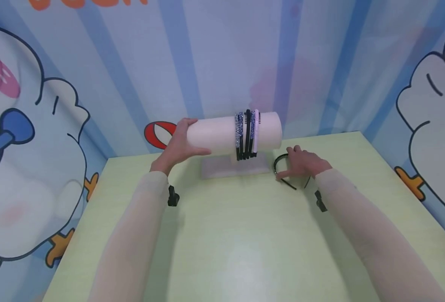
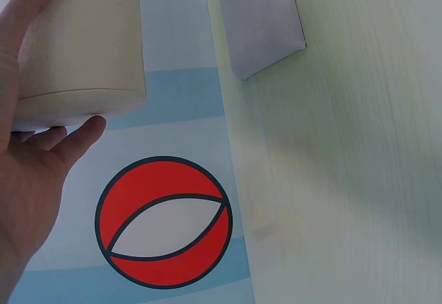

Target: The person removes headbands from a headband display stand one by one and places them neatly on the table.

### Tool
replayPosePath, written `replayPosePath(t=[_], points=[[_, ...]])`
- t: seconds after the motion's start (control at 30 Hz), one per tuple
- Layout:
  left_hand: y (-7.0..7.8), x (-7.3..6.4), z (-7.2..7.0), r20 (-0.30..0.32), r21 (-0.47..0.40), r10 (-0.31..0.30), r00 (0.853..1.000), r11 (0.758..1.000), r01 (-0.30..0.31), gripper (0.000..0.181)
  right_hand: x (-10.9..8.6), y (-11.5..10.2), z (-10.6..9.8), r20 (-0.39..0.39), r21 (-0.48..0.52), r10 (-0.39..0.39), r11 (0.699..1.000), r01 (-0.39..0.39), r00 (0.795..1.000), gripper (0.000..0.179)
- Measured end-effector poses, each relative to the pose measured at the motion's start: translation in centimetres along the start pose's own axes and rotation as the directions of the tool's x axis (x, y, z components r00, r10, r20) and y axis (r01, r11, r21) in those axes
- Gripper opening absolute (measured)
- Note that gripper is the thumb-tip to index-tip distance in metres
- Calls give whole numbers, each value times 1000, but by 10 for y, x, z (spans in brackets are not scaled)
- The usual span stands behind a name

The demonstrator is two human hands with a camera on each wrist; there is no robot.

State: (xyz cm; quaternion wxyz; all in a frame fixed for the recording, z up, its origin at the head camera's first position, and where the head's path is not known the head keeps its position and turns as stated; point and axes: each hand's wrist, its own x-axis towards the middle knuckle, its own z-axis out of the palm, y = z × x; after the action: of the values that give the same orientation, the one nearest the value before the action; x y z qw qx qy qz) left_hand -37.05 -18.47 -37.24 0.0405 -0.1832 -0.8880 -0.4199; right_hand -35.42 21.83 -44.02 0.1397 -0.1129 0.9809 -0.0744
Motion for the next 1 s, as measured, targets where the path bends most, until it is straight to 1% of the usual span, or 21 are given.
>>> replayPosePath(t=[0.13,0.3,0.43,0.6,0.67,0.8,1.0], points=[[0,0,0,-7,4,-6,1000,1000,6,104,-3,0,-11,-11,38,-2,999,2,1000,120],[1,0,0,-3,1,-7,1000,1000,7,104,-12,5,-27,-24,141,-30,989,33,999,119],[2,-1,1,0,0,-6,1000,1000,6,104,-19,10,-40,-44,218,-75,972,83,996,123],[3,-1,1,-7,4,-11,1000,1000,11,103,-24,10,-59,-80,310,-119,941,138,990,124],[3,0,1,-8,7,-12,1000,1000,12,102,-25,8,-66,-98,327,-134,932,159,986,125],[3,0,1,-6,7,-9,1000,1000,9,101,-23,4,-76,-138,327,-152,926,190,979,127],[3,-1,2,-3,0,-8,1000,1000,8,102,-21,-8,-92,-183,283,-202,926,249,962,127]])
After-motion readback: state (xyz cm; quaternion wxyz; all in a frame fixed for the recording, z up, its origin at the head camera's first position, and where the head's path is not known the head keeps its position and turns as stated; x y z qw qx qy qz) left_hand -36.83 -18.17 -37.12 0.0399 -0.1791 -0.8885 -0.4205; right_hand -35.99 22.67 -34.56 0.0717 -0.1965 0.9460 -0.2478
